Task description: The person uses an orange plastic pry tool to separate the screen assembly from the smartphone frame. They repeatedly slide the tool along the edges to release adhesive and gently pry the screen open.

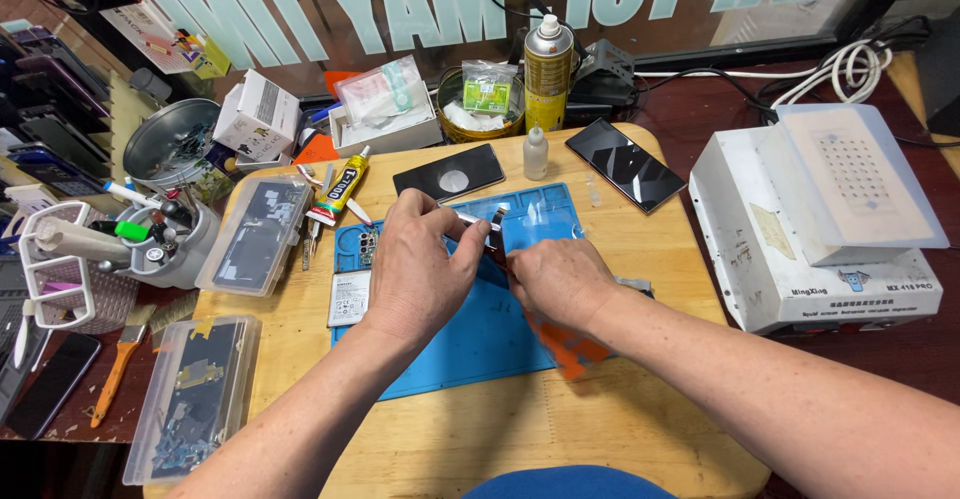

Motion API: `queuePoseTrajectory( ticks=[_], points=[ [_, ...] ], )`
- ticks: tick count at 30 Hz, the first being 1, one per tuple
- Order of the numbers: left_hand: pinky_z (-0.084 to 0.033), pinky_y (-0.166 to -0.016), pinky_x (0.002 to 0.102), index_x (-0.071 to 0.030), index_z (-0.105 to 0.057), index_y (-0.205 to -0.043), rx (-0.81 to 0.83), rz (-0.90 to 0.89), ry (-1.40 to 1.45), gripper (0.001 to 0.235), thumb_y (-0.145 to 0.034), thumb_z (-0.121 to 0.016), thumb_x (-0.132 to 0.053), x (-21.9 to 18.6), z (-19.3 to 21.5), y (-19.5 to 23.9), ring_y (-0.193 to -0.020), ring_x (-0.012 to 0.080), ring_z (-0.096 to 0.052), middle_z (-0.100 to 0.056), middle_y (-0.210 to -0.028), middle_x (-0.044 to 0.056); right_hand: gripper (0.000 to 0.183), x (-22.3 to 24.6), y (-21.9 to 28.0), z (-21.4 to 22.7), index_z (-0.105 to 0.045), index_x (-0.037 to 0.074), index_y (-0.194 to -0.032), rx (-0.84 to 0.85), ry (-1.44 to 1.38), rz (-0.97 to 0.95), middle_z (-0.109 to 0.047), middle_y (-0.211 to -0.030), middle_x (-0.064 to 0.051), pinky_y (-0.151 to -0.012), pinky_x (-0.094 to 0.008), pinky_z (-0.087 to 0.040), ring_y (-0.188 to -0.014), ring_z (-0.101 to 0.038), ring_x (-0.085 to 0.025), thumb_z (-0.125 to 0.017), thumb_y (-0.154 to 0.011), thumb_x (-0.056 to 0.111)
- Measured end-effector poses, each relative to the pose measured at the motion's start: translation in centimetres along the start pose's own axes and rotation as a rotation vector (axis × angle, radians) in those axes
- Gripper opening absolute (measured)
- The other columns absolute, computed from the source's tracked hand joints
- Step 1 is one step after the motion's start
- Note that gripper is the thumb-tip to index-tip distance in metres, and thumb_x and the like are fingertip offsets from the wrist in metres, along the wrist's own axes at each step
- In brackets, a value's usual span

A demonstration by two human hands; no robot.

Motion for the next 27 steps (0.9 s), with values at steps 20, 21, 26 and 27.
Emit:
queuePoseTrajectory(
  ticks=[20, 21, 26, 27],
  points=[
    [-0.051, -0.076, 0.042, -0.003, -0.077, -0.076, -0.022, -0.013, 0.021, 0.026, -0.086, -0.079, -0.027, 0.1, 0.2, 0.6, -0.085, 0.0286, -0.061, -0.058, -0.088, 0.013, 0.056, -7.8, -0.2, 1.3, -0.066, 0.008, -0.122, 0.130, -0.105, -0.533, -0.075, -0.113, -0.016, -0.090, -0.048, -0.057, -0.108, -0.070, -0.032, -0.077, -0.081, 0.044],
    [-0.051, -0.076, 0.042, -0.003, -0.077, -0.076, -0.031, -0.027, 0.023, 0.026, -0.086, -0.079, -0.027, 0.1, 0.2, 0.7, -0.085, 0.0287, -0.061, -0.058, -0.088, 0.013, 0.069, -8.0, -0.3, 1.5, -0.060, 0.008, -0.129, 0.108, -0.104, -0.541, -0.073, -0.116, -0.017, -0.091, -0.048, -0.056, -0.109, -0.069, -0.033, -0.080, -0.078, 0.049],
    [-0.051, -0.074, 0.041, -0.003, -0.076, -0.075, -0.054, 0.008, 0.054, 0.026, -0.087, -0.079, -0.027, 0.7, 0.4, 1.0, -0.082, 0.0284, -0.061, -0.058, -0.087, 0.013, 0.080, -9.3, -3.2, 2.3, -0.057, 0.013, -0.142, -0.190, -0.138, -0.447, -0.064, -0.128, -0.021, -0.096, -0.049, -0.053, -0.116, -0.064, -0.038, -0.082, -0.077, 0.052],
    [-0.051, -0.073, 0.041, -0.003, -0.076, -0.075, -0.060, 0.010, 0.056, 0.027, -0.086, -0.079, -0.027, 0.8, 0.4, 1.0, -0.082, 0.0286, -0.061, -0.058, -0.087, 0.013, 0.081, -9.8, -4.2, 2.2, -0.056, 0.012, -0.143, -0.230, -0.169, -0.413, -0.064, -0.129, -0.022, -0.097, -0.048, -0.052, -0.117, -0.063, -0.039, -0.084, -0.077, 0.048]
  ],
)
Point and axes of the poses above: each hand's wrist, its own y-axis away from the middle knuckle, its own z-axis out of the back of the hand, x = y × z, the point moved 1 cm from there along -y, towards the middle knuckle
